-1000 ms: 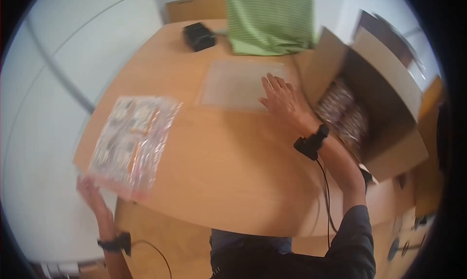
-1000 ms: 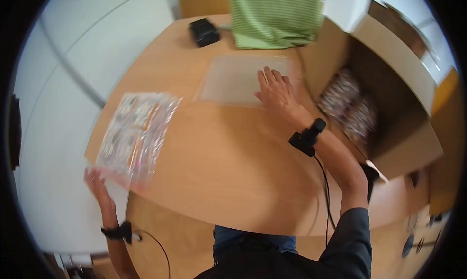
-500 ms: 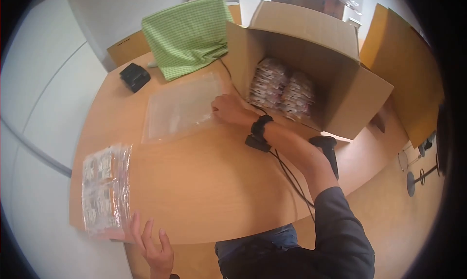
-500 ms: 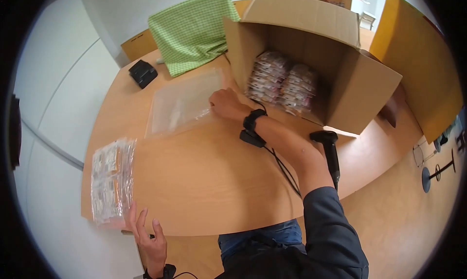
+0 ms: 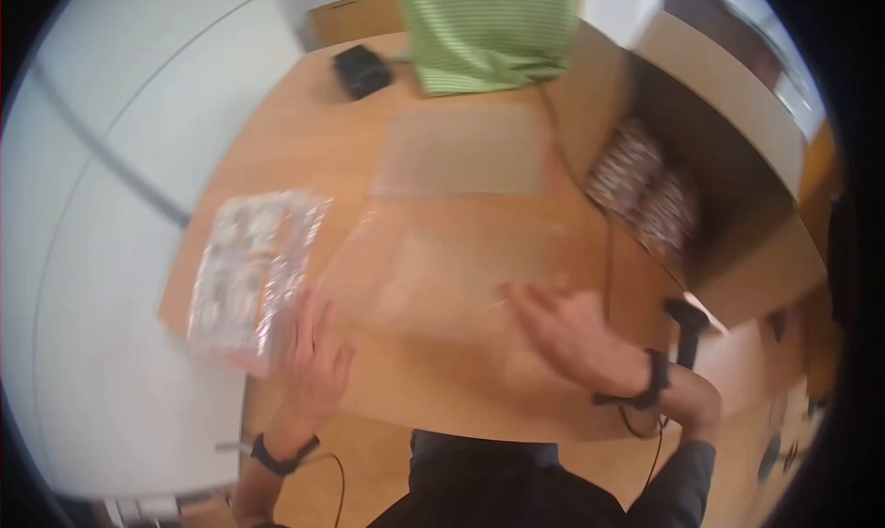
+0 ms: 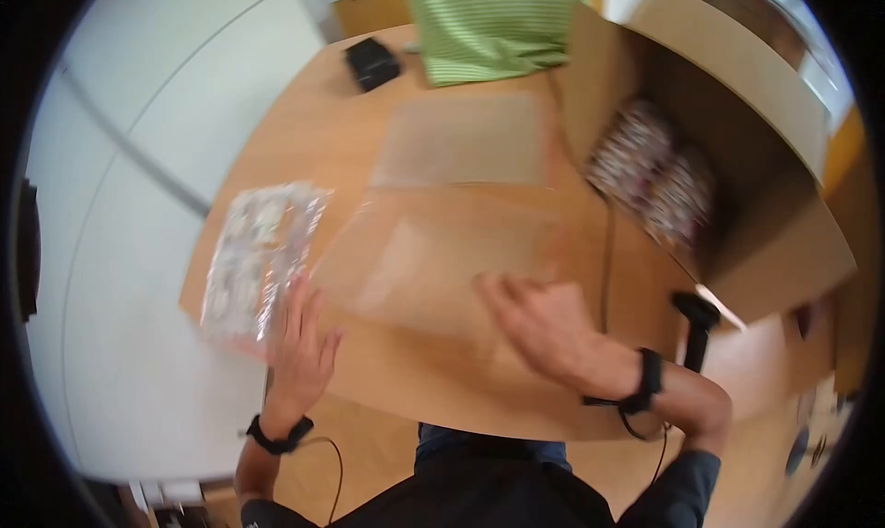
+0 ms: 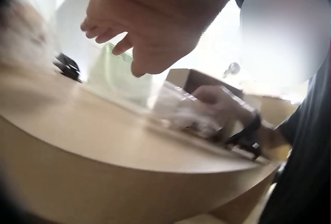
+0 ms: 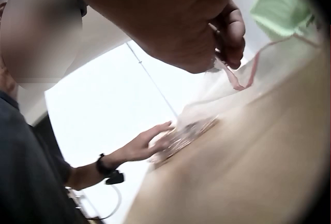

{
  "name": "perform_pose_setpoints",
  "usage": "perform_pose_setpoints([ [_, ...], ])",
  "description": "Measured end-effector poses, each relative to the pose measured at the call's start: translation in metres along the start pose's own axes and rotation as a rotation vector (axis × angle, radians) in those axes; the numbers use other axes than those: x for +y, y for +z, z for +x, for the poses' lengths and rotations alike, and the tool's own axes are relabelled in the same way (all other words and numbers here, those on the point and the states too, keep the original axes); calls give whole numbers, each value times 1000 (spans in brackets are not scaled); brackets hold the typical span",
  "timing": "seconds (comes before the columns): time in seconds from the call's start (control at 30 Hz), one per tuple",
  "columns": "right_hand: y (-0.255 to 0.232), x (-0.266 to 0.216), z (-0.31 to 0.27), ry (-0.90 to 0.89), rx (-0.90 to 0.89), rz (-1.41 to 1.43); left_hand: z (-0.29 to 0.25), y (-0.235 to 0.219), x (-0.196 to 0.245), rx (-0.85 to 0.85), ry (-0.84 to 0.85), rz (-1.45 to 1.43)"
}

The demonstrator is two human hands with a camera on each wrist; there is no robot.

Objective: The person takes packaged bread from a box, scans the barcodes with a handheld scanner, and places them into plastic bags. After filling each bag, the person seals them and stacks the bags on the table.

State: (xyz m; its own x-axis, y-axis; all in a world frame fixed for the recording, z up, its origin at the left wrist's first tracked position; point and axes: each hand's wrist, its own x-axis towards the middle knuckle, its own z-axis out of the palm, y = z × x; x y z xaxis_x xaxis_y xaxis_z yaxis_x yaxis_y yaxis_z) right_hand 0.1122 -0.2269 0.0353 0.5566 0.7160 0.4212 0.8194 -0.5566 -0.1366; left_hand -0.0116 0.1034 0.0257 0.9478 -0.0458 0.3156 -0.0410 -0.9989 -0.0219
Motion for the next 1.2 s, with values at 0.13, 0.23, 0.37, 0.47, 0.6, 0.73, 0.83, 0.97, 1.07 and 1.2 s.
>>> perform_pose_setpoints([
  [0.13, 58, -38, -22, -146, -106, 460, 38, 9, 77, -109, 132, -763],
  [0.23, 4, -53, -38, -246, -308, 352, 52, 45, 89, -277, 310, -570],
  [0.37, -72, 40, -22, 113, -85, -182, 53, 46, 100, -405, 588, -336],
  [0.47, -93, 152, 0, 522, -12, -377, 65, 47, 119, -498, 795, -430],
  [0.6, -72, 274, -5, 586, 15, -25, 81, 50, 139, -508, 945, -384],
  [0.73, -92, 252, 4, 711, -148, -137, 77, 43, 144, -522, 953, -377],
  [0.83, -64, 276, -8, 503, 301, -7, 85, 40, 150, -548, 871, -426],
  [0.97, -53, 270, 9, 569, 334, 85, 76, 21, 163, -453, 687, -627],
  [1.07, -75, 261, 10, 589, 136, -124, 67, 9, 153, -373, 641, -546],
  [1.2, -102, 211, -3, 593, 395, -256, 69, 21, 147, -642, 164, -1426],
])
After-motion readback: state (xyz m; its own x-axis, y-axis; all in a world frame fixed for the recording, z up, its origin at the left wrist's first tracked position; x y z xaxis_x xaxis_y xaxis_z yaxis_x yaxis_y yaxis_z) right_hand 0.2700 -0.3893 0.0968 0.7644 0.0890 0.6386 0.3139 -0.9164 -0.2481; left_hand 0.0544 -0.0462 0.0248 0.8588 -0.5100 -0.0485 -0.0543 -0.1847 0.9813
